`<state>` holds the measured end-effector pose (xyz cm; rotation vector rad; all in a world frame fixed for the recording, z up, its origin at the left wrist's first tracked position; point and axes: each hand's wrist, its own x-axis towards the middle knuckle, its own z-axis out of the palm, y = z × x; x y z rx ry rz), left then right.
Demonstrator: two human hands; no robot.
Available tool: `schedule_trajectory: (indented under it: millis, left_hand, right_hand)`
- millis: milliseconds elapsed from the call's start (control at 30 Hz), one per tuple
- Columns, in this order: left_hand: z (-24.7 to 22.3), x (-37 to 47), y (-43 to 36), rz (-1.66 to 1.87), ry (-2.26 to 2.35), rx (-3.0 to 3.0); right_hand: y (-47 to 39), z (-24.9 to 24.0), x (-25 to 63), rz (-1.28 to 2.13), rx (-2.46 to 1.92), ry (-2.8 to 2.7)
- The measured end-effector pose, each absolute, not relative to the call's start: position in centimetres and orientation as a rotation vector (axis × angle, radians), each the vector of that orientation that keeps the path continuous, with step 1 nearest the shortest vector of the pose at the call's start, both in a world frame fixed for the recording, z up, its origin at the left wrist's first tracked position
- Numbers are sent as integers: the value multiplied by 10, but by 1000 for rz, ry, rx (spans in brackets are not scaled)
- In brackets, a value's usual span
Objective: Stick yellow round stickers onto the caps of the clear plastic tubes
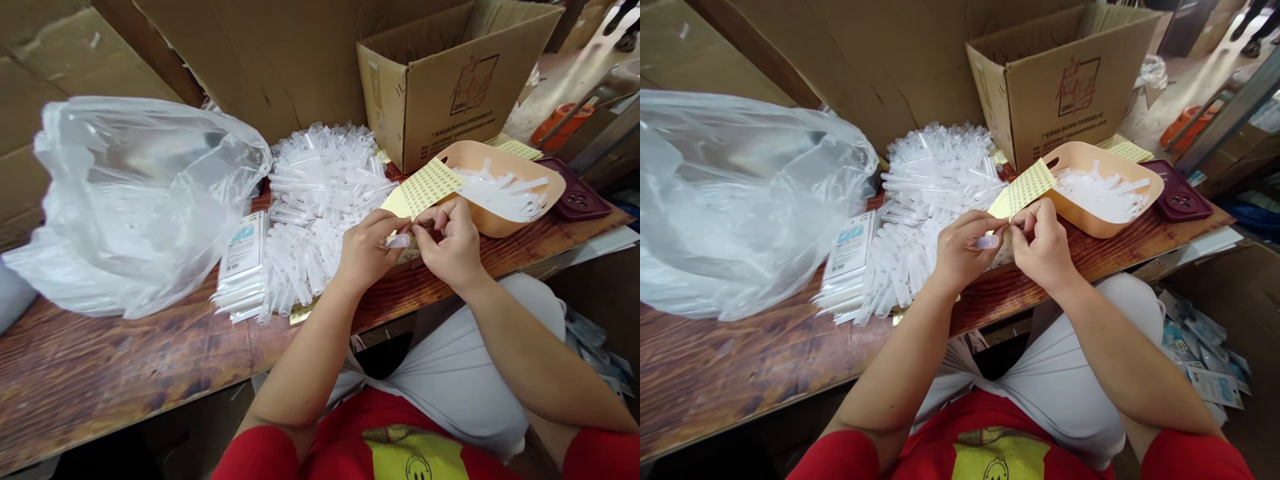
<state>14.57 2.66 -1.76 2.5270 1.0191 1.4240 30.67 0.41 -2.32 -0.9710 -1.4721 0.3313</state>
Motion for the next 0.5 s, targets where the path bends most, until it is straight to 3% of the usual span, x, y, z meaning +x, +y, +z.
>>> schedule_trajectory:
  millis: [500]
  left_hand:
    - [-21, 148, 26, 1475, 1084, 2586]
  right_hand:
    - [3, -28, 299, 243, -994, -1466]
